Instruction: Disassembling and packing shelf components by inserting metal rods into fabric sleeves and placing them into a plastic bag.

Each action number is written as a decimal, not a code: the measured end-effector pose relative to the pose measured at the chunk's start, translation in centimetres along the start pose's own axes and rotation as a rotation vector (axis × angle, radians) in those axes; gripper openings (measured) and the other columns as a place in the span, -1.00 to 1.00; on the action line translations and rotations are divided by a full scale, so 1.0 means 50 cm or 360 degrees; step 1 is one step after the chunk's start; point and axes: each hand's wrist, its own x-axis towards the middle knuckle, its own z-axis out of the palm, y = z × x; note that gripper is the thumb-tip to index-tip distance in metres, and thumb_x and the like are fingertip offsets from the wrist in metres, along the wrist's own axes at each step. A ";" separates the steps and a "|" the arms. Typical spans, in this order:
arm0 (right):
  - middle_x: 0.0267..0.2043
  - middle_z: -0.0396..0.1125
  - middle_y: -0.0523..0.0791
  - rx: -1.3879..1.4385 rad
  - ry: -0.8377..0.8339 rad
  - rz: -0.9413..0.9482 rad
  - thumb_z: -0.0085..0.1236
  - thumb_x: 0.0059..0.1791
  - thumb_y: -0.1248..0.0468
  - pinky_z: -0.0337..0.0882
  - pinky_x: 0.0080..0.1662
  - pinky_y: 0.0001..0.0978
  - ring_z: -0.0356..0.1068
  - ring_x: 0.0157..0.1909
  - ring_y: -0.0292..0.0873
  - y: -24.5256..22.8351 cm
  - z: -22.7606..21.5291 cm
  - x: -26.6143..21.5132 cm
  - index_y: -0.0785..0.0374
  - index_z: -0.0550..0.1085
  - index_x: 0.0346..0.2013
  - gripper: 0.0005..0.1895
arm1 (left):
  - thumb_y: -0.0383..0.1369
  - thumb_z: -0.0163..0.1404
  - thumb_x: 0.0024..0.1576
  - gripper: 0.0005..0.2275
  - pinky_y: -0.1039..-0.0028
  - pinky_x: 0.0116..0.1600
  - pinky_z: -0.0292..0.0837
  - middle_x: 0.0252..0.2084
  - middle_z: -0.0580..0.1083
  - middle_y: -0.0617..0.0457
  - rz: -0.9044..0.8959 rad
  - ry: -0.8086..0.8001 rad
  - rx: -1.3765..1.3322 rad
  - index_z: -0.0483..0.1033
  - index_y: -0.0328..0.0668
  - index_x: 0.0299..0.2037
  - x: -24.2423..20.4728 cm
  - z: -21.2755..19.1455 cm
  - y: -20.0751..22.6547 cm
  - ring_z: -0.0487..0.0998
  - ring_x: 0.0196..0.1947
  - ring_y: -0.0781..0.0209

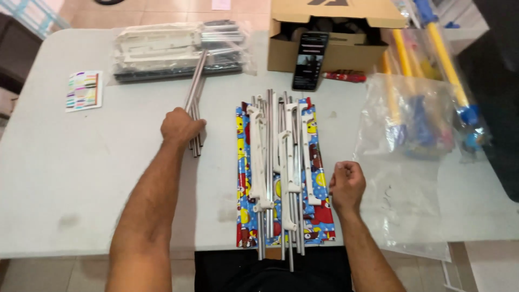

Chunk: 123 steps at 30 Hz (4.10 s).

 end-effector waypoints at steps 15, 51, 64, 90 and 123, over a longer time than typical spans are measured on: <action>-0.64 0.23 -0.10 -0.0162 -0.0168 0.0099 -0.08 0.18 0.28 0.32 -0.49 -0.42 0.25 -0.69 -0.21 -0.034 -0.016 -0.009 0.30 0.44 -0.16 -0.84 | -0.38 0.04 0.10 -0.73 0.01 -0.10 0.54 -0.31 0.58 -0.36 -0.0044 -0.0092 0.0070 0.63 -0.49 -0.14 -0.080 0.002 -0.030 0.66 -0.21 -0.28; -0.09 0.33 -0.09 0.0525 -0.1277 -0.0009 -0.01 0.01 -0.34 0.52 0.12 -0.16 0.43 0.04 -0.09 -0.163 0.035 -0.258 0.41 0.23 0.33 -0.06 | -0.30 -0.10 0.25 -0.86 0.35 -0.17 0.65 -0.38 0.43 0.07 0.0949 -0.0887 -0.2031 0.42 -0.09 -0.32 -0.582 0.061 0.110 0.54 -0.38 0.21; -0.48 0.44 0.08 -0.0167 -0.0771 0.0912 -0.05 -0.03 0.33 0.48 -0.23 -0.22 0.45 -0.42 -0.03 -0.206 0.029 -0.177 0.14 0.31 0.30 -0.44 | -0.35 -0.23 0.24 -0.72 0.38 -0.17 0.73 -0.28 0.54 -0.20 -0.0022 -0.1521 -0.1699 0.36 -0.33 0.07 -0.681 0.162 0.147 0.65 -0.30 0.08; 0.31 0.27 -0.15 -0.0938 -0.0795 0.0343 -0.03 -0.08 -0.10 0.24 0.26 -0.20 0.27 0.33 -0.12 -0.158 0.111 -0.100 0.13 0.28 0.30 -0.29 | -0.11 0.02 0.22 -0.48 0.03 -0.29 0.55 -0.13 0.55 -0.07 0.0710 -0.0774 -0.0299 0.20 -0.11 0.32 -0.630 0.085 0.097 0.61 -0.21 -0.12; 0.44 0.19 -0.05 -0.1009 -0.0410 0.0323 0.04 -0.02 0.03 0.24 0.33 -0.20 0.19 0.44 -0.08 -0.139 0.008 -0.015 0.19 0.12 0.46 -0.21 | -0.22 -0.05 0.18 -0.72 0.39 -0.02 0.62 -0.16 0.65 0.08 0.0509 -0.0158 -0.0803 0.60 -0.09 0.00 -0.540 0.080 -0.008 0.65 -0.19 0.26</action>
